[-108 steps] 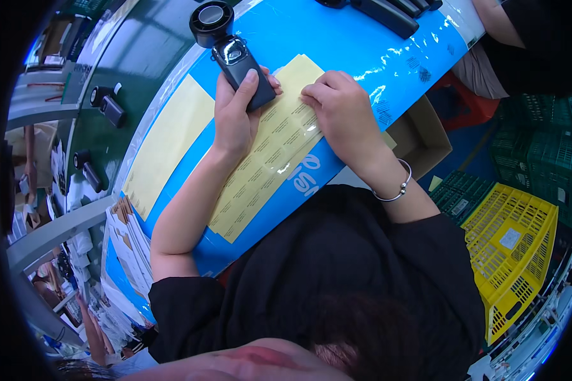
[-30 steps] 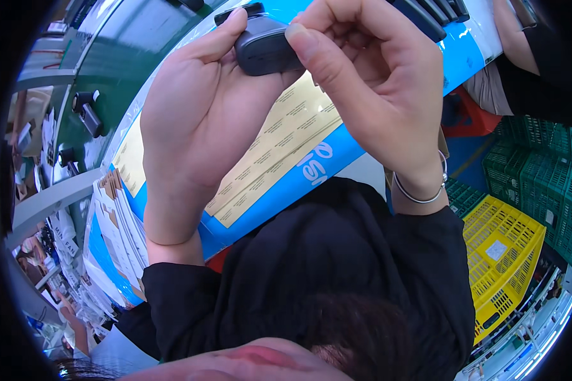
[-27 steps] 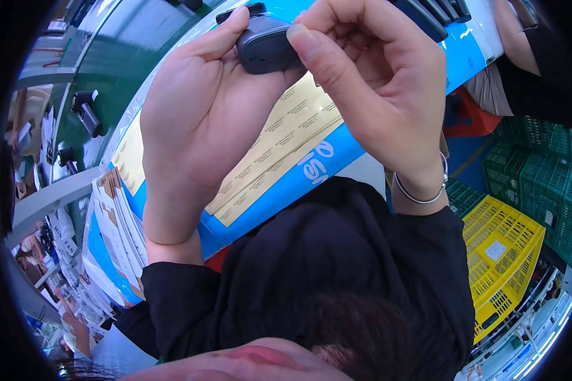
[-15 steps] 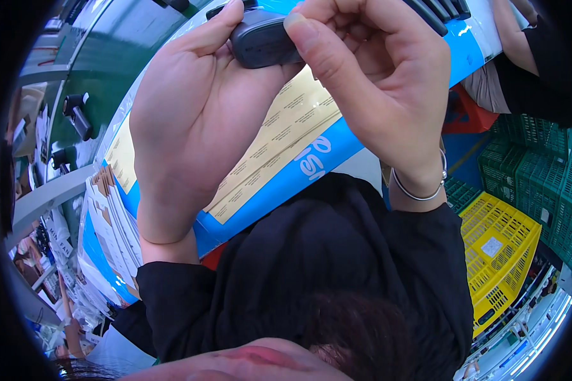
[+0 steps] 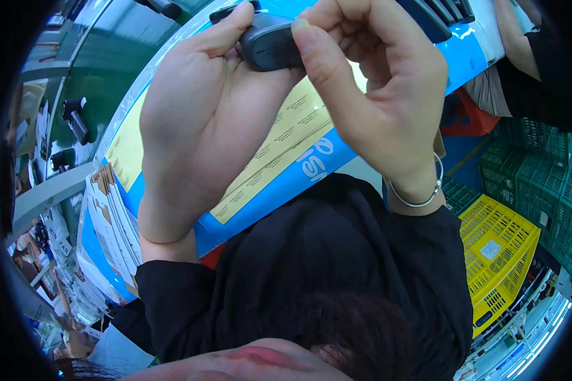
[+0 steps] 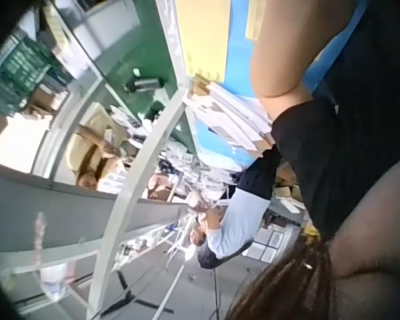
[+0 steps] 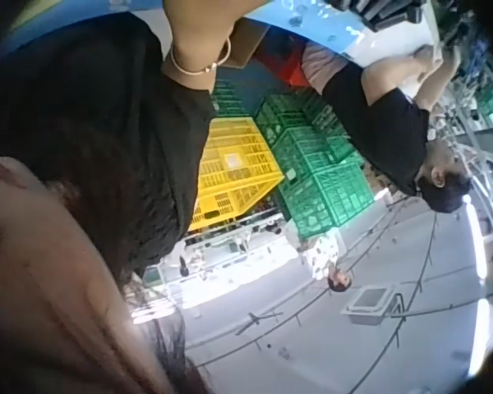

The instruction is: The person picks up handheld fans, peels adhesive labels from a sheet, and applies them onto the bottom of each fan by hand. The person sets the labeled fans on the worktable and inserts a fan into a plastic bag.

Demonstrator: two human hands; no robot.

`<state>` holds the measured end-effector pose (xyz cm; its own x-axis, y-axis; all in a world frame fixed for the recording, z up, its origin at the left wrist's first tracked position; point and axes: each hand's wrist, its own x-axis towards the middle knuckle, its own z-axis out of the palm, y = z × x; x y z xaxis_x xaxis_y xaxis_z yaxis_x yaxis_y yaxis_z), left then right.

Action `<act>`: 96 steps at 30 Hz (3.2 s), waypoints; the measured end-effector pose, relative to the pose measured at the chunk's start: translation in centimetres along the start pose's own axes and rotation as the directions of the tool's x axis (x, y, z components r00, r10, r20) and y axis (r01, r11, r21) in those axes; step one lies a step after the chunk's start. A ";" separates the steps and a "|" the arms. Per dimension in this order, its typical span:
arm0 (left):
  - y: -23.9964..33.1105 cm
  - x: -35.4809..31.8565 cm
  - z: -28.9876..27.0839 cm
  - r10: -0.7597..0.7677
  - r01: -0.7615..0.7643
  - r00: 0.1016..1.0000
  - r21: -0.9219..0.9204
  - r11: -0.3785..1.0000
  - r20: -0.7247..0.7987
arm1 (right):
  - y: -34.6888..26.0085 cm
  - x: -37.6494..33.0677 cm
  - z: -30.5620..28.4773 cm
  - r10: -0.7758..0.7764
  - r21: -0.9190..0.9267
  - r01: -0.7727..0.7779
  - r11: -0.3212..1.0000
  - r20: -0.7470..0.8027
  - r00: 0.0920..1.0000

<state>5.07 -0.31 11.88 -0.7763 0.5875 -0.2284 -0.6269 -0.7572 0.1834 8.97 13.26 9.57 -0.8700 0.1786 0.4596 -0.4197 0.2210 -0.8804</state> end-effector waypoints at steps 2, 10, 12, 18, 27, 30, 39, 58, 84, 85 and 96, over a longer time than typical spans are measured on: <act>-0.1 -0.1 0.2 0.024 -0.024 0.999 0.023 0.999 -0.025 | 0.4 0.0 0.9 -0.222 -0.210 0.218 0.953 0.003 0.975; 1.1 0.6 0.6 0.087 -0.071 0.988 0.128 0.989 -0.125 | 3.7 0.9 1.1 -0.287 -0.446 0.226 0.866 -0.071 0.955; 3.4 1.5 0.0 0.044 -0.039 0.995 0.061 0.997 -0.086 | 5.6 0.8 -0.7 -0.247 -0.404 0.175 0.898 -0.133 0.960; 18.0 7.0 -7.0 0.238 -0.197 0.964 0.284 0.938 -0.119 | 5.7 -0.5 -2.7 -0.024 -0.279 -0.041 0.960 -0.226 0.974; 32.3 9.8 -18.3 0.950 0.796 0.281 0.519 -0.310 0.137 | 6.0 -2.0 -4.2 0.073 -0.351 -0.129 0.927 -0.168 0.983; 29.7 9.5 -16.6 0.783 0.797 0.356 0.272 -0.539 0.510 | 6.1 -2.2 -4.5 0.087 -0.352 -0.146 0.924 -0.179 0.980; 23.2 11.8 -11.6 0.541 -0.036 0.831 0.957 0.287 -0.131 | 5.5 -2.0 -2.6 0.085 -0.369 -0.080 0.926 -0.001 0.996; -1.8 6.0 -10.6 -0.018 -0.156 0.981 0.850 0.504 0.191 | 6.1 -5.9 -2.6 0.136 -0.755 -0.050 0.653 0.052 0.989; -0.5 5.1 1.0 -0.143 0.139 0.990 0.288 0.947 -0.008 | 0.9 1.3 -4.2 -0.089 0.227 0.102 0.969 -0.065 0.994; -0.5 4.9 0.9 -0.137 0.135 0.990 0.286 0.949 -0.013 | 0.4 1.3 -3.8 -0.076 0.236 0.081 0.968 -0.030 0.997; -1.7 2.8 0.7 -0.057 0.057 0.998 0.043 0.997 -0.001 | 0.2 0.4 -2.3 -0.152 0.078 0.155 0.985 -0.046 0.987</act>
<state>3.91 2.85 11.63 -0.7390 0.6298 -0.2392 -0.6727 -0.7092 0.2111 9.14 15.58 9.87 -0.7832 0.1872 0.5929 -0.5685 0.1706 -0.8048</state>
